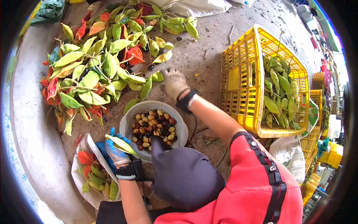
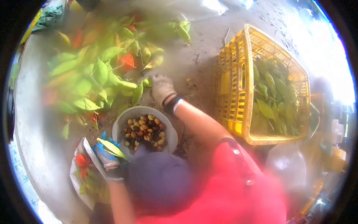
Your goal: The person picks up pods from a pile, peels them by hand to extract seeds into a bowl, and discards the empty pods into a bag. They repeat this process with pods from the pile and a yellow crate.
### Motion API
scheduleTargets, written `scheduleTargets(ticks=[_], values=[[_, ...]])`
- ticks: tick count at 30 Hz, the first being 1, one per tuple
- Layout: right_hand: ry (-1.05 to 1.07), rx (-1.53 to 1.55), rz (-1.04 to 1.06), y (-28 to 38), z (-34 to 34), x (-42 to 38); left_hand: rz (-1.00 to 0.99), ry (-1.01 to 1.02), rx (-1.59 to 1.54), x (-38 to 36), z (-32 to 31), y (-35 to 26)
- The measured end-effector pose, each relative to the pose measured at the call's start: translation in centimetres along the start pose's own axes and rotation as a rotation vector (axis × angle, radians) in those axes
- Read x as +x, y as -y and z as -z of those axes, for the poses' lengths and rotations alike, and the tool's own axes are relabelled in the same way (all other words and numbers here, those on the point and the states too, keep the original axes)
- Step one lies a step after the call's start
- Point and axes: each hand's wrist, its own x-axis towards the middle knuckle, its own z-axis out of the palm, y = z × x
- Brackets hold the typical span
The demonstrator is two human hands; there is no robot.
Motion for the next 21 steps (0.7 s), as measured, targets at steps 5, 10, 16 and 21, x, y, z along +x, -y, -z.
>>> scheduleTargets(ticks=[5, 10, 16, 21], values=[[0.021, 0.077, 0.127, -4.2, -6.0, 4.9, 0.044, -0.064, 0.210, -1.8, -5.7, -1.1], [-0.278, 0.598, 0.179, -2.6, -3.3, -1.2, 0.020, 0.144, 0.101, -1.3, -6.1, 2.5], [-0.177, 0.739, 0.356, 2.9, 1.1, -11.1, -0.032, 0.281, 0.249, -2.5, -11.5, 3.3], [-0.058, 0.823, 0.543, 3.9, 1.7, -13.6, 0.089, 0.323, 0.159, -2.9, -10.5, 3.2]])
